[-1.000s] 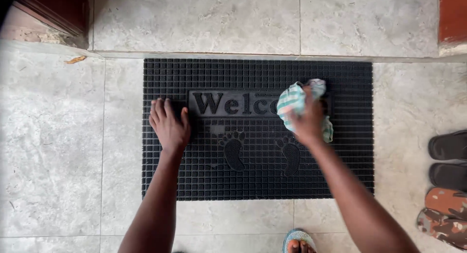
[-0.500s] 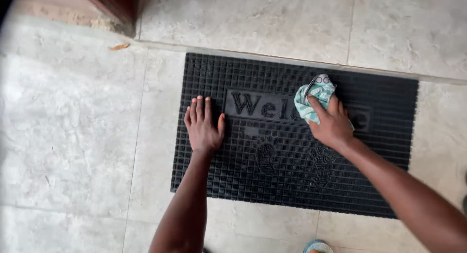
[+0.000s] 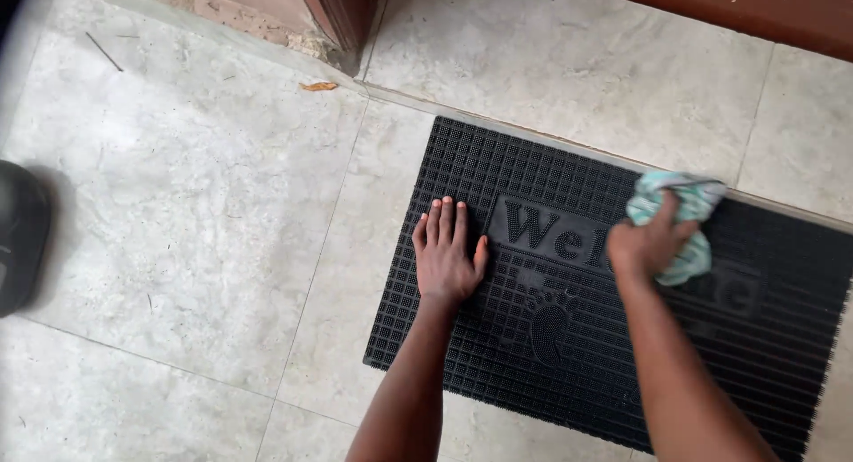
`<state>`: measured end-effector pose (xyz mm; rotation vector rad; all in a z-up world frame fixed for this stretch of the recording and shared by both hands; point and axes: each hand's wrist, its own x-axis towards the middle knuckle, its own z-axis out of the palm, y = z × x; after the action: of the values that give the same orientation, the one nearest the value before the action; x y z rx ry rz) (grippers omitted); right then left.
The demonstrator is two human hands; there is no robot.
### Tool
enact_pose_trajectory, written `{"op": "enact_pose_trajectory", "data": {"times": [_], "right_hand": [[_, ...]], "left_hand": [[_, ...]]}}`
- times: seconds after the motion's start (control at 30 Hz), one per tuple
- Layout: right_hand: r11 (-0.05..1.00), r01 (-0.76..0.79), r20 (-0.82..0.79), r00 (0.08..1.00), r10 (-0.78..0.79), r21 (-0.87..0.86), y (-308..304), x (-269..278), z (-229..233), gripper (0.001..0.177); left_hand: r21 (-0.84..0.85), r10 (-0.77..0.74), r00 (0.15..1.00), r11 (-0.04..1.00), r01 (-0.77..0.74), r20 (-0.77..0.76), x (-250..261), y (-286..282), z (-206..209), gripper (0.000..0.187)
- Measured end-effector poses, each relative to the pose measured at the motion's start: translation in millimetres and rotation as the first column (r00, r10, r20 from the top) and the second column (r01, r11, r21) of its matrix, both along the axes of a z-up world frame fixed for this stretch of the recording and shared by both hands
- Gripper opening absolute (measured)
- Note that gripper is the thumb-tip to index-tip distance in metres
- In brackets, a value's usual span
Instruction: The person is cleaning a black rubber welcome mat by wiping it with a cloth and then shaking it out outdoors.
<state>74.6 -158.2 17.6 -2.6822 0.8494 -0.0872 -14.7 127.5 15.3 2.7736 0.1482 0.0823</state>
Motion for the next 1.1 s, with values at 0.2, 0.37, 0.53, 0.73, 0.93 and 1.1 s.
{"op": "enact_pose_trajectory", "data": {"times": [0.2,0.37,0.53,0.73,0.93,1.1], "right_hand": [[0.797,-0.601,0.211,0.788,0.578,0.059,238.8,9.5,13.1,0.062],[0.592,-0.779,0.110,0.619,0.777,0.205,186.4,17.4,35.2,0.067],[0.670,-0.677,0.028,0.696,0.717,-0.305,-54.5,-8.3,20.5,0.064],[0.916,-0.154,-0.168,0.981,0.098,-0.369,-273.9,-91.0,-1.2,0.078],[0.906,-0.367,0.139,0.906,0.399,-0.211,-17.1,-59.4,-13.7,0.061],[0.724,-0.688,0.331,0.696,0.637,0.053,181.6,-78.4,11.2,0.049]], "left_hand": [[-0.014,-0.095,0.985,0.995,0.094,-0.141,5.4,-0.6,29.7,0.071],[-0.007,-0.104,0.941,0.994,0.107,-0.322,-0.2,-5.4,27.6,0.072],[-0.003,-0.033,0.999,0.999,0.033,0.037,-3.4,-5.3,-2.6,0.077],[-0.003,-0.008,1.000,1.000,0.008,0.008,1.6,-7.1,4.3,0.075],[0.013,-0.031,0.998,0.999,0.030,0.046,-0.1,-9.2,-0.7,0.075],[0.050,-0.054,0.998,0.997,0.054,-0.017,-6.2,5.7,-44.6,0.071]]}}
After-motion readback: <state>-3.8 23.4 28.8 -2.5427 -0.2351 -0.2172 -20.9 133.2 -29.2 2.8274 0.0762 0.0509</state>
